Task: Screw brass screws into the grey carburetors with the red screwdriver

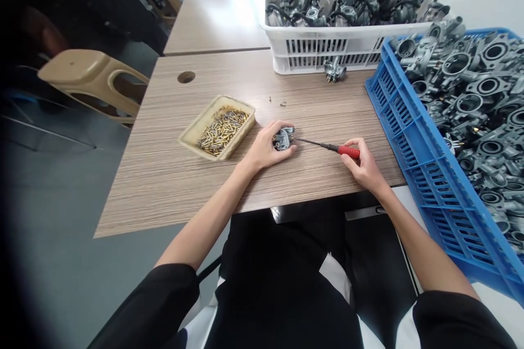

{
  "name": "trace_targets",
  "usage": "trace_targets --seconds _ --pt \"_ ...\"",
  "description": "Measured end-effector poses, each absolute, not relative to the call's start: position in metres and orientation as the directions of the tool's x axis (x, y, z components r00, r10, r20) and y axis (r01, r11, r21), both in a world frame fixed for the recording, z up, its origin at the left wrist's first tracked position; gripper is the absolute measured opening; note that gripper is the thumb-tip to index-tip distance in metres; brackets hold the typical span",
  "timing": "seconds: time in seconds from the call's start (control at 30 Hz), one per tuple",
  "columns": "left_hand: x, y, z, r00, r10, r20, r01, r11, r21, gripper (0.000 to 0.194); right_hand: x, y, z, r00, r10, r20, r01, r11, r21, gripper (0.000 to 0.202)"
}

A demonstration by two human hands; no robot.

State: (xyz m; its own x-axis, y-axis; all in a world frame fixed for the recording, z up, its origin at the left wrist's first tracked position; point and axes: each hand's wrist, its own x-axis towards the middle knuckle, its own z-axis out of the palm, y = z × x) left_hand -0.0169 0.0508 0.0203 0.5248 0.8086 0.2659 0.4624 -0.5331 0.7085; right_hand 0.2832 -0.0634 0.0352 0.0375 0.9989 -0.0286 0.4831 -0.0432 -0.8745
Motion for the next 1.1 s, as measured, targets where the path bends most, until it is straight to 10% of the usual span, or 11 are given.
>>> trace_targets --seconds 1.1 --pt "-0.018 0.047 0.029 0.528 0.815 0.240 0.478 -0.518 0.709 0.047 0.289 -0.063 0.028 0.056 0.998 0.022 0.446 -0.005 -0.895 0.050"
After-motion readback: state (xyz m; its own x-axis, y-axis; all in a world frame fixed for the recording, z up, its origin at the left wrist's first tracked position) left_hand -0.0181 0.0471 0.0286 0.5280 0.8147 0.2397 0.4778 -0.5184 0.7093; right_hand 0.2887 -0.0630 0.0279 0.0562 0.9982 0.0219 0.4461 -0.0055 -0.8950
